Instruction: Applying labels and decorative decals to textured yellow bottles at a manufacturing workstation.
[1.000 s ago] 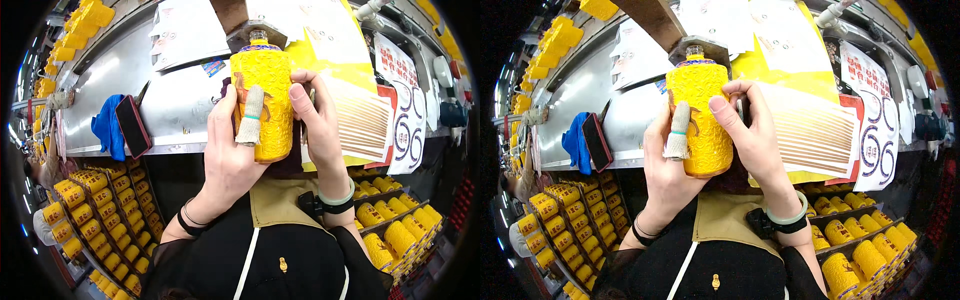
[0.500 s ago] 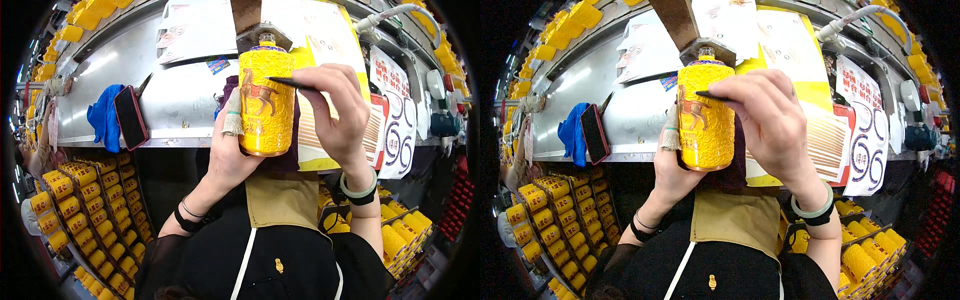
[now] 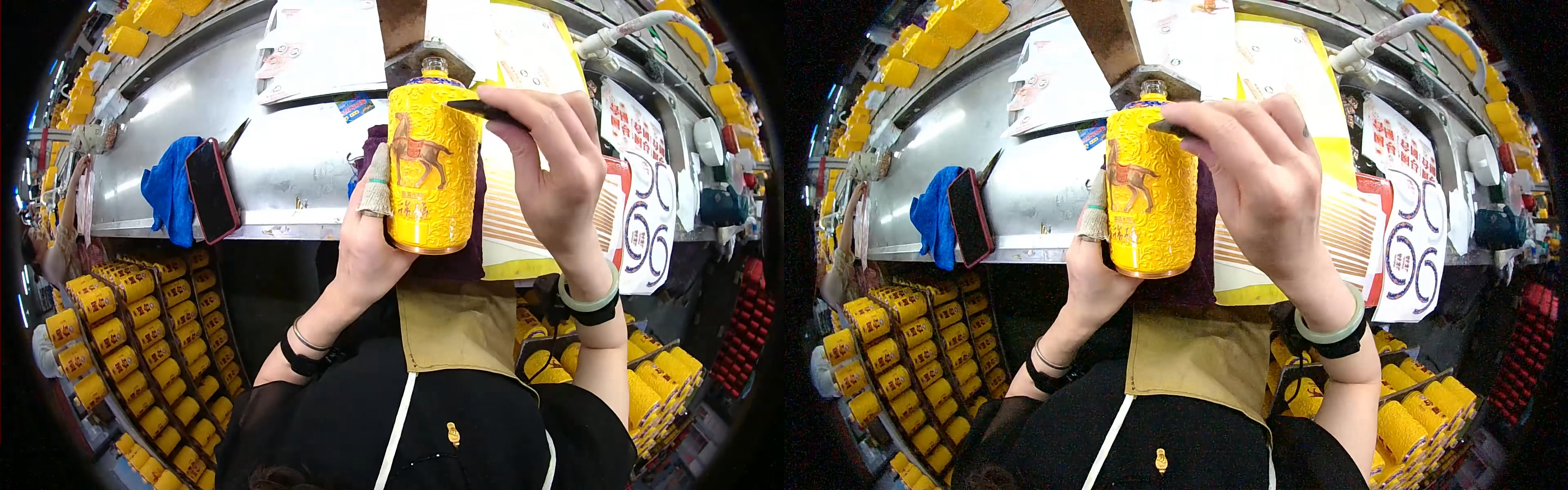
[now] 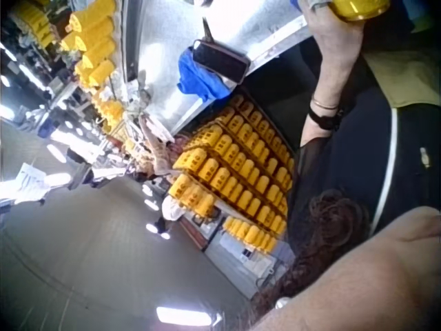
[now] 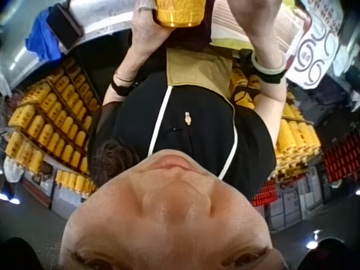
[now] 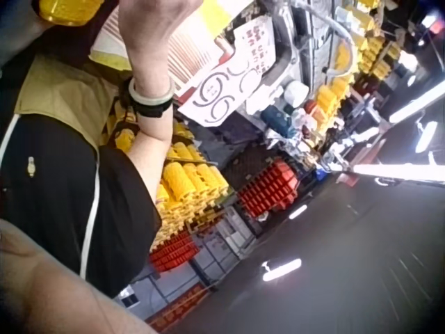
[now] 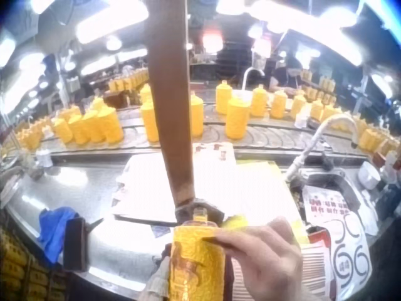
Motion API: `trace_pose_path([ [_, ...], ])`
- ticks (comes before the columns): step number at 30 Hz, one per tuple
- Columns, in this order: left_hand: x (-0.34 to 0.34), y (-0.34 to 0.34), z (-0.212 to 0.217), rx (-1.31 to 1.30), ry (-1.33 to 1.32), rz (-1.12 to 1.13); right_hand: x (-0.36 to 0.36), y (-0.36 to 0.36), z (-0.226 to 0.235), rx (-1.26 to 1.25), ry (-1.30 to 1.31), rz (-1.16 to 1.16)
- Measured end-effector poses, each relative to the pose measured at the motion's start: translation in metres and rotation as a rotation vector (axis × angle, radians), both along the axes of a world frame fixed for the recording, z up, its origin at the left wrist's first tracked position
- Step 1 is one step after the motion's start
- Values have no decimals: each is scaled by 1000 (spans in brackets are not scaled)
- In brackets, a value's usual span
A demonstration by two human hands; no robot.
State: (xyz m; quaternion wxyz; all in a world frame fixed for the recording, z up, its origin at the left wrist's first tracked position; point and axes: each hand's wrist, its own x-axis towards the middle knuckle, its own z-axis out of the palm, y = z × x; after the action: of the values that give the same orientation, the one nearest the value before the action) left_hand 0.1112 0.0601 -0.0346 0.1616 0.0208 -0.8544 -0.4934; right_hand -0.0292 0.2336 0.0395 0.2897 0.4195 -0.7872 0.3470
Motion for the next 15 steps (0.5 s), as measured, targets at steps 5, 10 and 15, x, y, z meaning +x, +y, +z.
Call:
trace_pose_path([
  [5,-3,-3,-3,-24,56,-25,24,12,1,238,65,431],
  [10,0,-1,7,-105,139,35,-13,1,0,150,163,98],
  [15,6,-7,15,-186,182,8,21,8,-2,289,197,427],
])
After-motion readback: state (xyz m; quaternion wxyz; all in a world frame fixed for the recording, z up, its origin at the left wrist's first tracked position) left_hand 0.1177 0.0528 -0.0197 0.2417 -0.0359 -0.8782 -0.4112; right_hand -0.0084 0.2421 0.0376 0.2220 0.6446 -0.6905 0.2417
